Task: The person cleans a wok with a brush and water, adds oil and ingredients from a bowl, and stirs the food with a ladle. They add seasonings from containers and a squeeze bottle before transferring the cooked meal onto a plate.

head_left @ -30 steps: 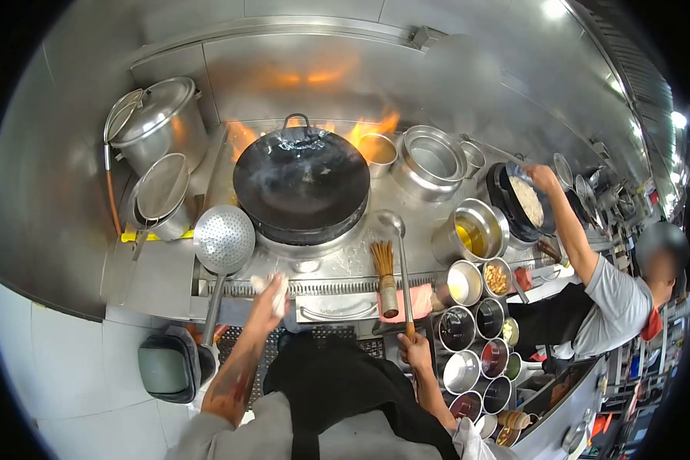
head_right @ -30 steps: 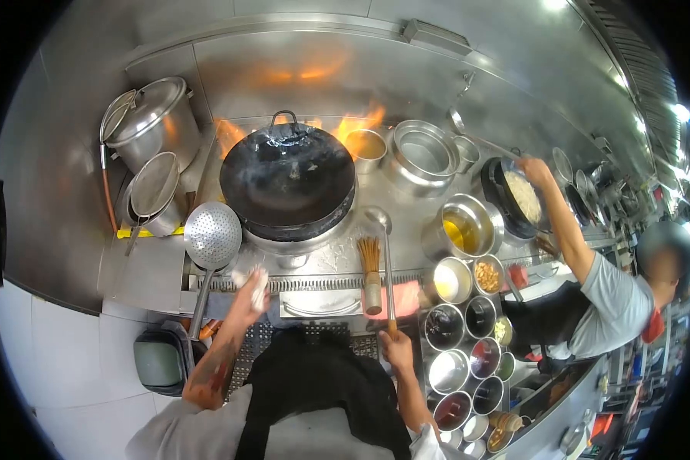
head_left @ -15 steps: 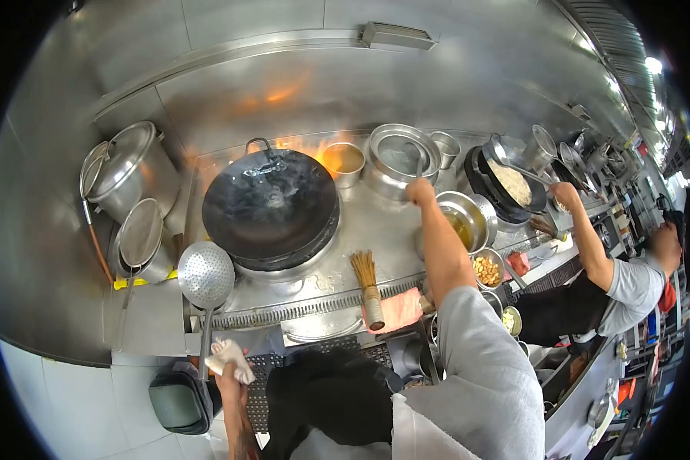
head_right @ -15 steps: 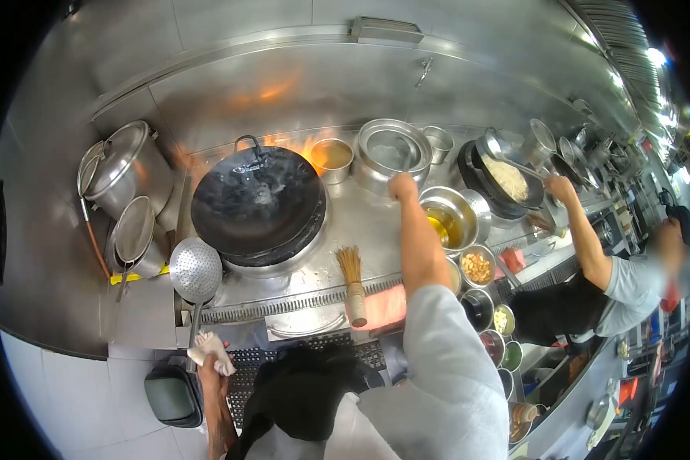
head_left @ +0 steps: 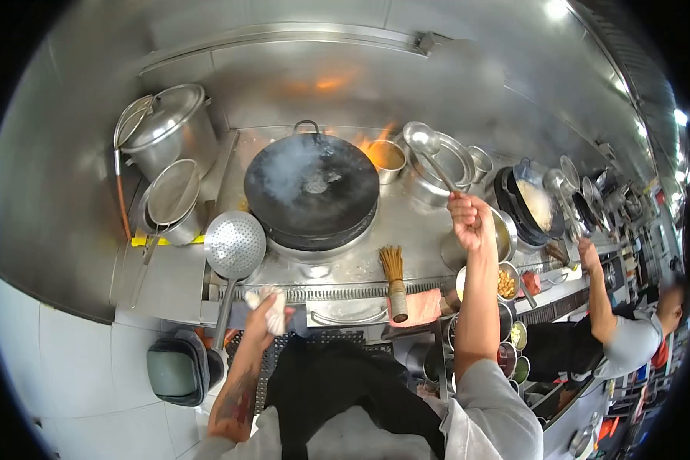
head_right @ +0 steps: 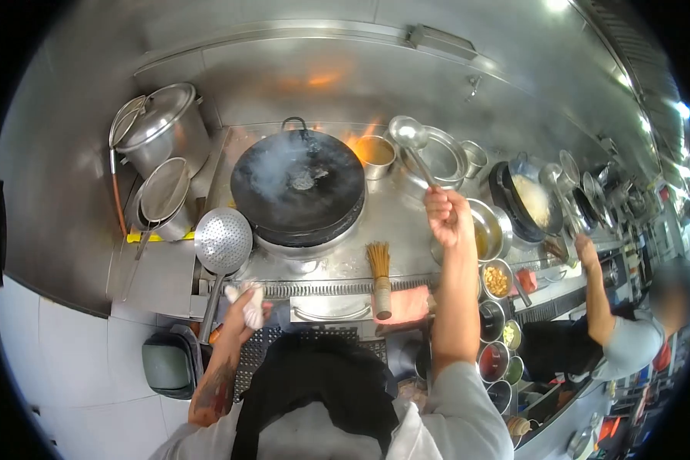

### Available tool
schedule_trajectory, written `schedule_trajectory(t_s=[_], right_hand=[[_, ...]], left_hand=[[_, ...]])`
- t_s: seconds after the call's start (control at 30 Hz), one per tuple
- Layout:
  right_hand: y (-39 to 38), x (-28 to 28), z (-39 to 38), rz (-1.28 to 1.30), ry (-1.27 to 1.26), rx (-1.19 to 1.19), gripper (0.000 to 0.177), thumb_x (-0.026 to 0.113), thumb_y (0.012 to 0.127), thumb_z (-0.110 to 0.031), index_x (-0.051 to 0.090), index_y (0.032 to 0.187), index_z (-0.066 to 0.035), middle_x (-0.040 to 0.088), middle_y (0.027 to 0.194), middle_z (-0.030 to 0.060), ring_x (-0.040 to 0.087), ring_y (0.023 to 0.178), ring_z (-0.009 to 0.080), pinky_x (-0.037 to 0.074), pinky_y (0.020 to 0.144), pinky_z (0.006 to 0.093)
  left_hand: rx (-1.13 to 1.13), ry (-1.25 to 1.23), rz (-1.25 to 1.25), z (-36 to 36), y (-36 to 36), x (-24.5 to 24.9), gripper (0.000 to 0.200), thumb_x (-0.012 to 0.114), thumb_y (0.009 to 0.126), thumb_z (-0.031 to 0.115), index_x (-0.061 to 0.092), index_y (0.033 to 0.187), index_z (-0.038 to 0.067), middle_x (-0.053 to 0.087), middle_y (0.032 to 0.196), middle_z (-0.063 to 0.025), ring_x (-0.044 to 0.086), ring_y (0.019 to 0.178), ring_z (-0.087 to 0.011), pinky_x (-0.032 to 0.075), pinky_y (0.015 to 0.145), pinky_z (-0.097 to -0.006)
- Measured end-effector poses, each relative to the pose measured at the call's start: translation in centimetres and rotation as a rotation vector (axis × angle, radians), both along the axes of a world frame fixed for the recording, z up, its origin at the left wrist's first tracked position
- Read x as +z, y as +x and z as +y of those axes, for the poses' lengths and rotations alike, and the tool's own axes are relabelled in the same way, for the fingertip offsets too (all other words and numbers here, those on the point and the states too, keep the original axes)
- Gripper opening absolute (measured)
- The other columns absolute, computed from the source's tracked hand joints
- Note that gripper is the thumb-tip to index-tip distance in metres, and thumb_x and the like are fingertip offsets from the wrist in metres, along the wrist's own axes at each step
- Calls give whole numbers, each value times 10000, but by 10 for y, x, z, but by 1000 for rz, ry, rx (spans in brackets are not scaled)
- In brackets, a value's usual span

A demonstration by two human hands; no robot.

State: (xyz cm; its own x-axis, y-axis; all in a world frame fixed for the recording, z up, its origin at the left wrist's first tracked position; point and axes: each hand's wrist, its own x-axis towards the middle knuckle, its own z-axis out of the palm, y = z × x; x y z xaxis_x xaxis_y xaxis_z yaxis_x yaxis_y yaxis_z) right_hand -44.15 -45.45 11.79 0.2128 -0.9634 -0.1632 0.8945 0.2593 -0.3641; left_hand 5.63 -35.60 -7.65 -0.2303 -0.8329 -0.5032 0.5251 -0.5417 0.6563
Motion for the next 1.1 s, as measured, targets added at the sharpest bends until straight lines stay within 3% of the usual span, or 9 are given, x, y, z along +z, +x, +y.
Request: schedule_trajectory(t_s=[0.23, 0.4, 0.47, 0.63, 0.73, 0.8, 0.97, 1.03, 1.1], right_hand=[[77, 30, 68, 156, 145, 103, 169, 508, 974, -57, 543, 1064, 81, 505, 722, -25, 470, 497, 34, 360, 373, 161], [117, 40, 103, 495, 272, 160, 226, 510, 992, -112, 538, 1126, 67, 502, 724, 2, 441, 458, 49, 364, 349, 185], [143, 48, 115, 1048, 305, 43, 192, 566, 966, -149, 577, 1075, 8, 500, 706, -17, 426, 462, 74, 325, 372, 207], [172, 56, 133, 1745, 154, -207, 227, 563, 1002, -155, 562, 1150, 17, 536, 684, 22, 466, 429, 86, 356, 381, 243], [182, 71, 138, 1826, 10, -402, 254, 563, 1001, -147, 547, 1185, 27, 542, 693, 18, 469, 440, 81, 355, 384, 240], [188, 75, 139, 1532, -25, -560, 234, 575, 984, -111, 541, 1169, 28, 529, 682, 8, 475, 464, 70, 339, 368, 222], [172, 23, 165, 562, -62, -213, 162, 598, 958, -103, 607, 1113, -58, 402, 608, -46, 348, 416, 21, 243, 301, 210], [183, -46, 167, 1256, 59, -395, 118, 595, 954, -107, 584, 1060, -56, 476, 638, -14, 372, 412, 48, 284, 331, 225], [198, -60, 185, 1404, 161, -357, 119, 592, 950, -117, 557, 1035, -41, 529, 670, 16, 402, 417, 66, 322, 356, 240]], left_hand=[[-145, 38, 342, -9, -12, -7, 413, 485, 977, 204, 469, 1332, -6, 675, 1106, -255, 692, 1008, -364, 577, 860, -482], [-249, -3, 322, 1, 0, -40, 395, 456, 972, 141, 489, 1330, -24, 711, 1036, -240, 695, 699, -254, 594, 599, -347], [-288, -25, 309, 1, 4, -42, 387, 461, 971, 126, 497, 1328, -20, 711, 1052, -231, 700, 721, -253, 591, 605, -347], [-247, 41, 374, -24, -14, -41, 372, 463, 984, 153, 493, 1308, -27, 667, 1151, -258, 698, 889, -309, 596, 729, -399], [-223, 93, 396, -69, -41, -43, 392, 532, 956, 301, 532, 1250, 42, 659, 1127, -240, 683, 978, -360, 572, 796, -482], [-270, 169, 355, -113, -57, -38, 436, 557, 923, 428, 559, 1205, 95, 646, 1131, -223, 668, 1005, -405, 541, 816, -546], [-236, 282, 240, -194, -92, -22, 451, 532, 907, 537, 587, 1127, 147, 622, 1070, -180, 649, 984, -452, 506, 797, -576], [-182, 316, 151, -207, -107, -38, 430, 523, 902, 556, 595, 1078, 171, 601, 1013, -147, 646, 932, -432, 504, 745, -556], [-169, 328, 150, -197, -109, -25, 410, 520, 907, 549, 597, 1059, 176, 598, 1016, -140, 643, 917, -421, 502, 725, -537]])
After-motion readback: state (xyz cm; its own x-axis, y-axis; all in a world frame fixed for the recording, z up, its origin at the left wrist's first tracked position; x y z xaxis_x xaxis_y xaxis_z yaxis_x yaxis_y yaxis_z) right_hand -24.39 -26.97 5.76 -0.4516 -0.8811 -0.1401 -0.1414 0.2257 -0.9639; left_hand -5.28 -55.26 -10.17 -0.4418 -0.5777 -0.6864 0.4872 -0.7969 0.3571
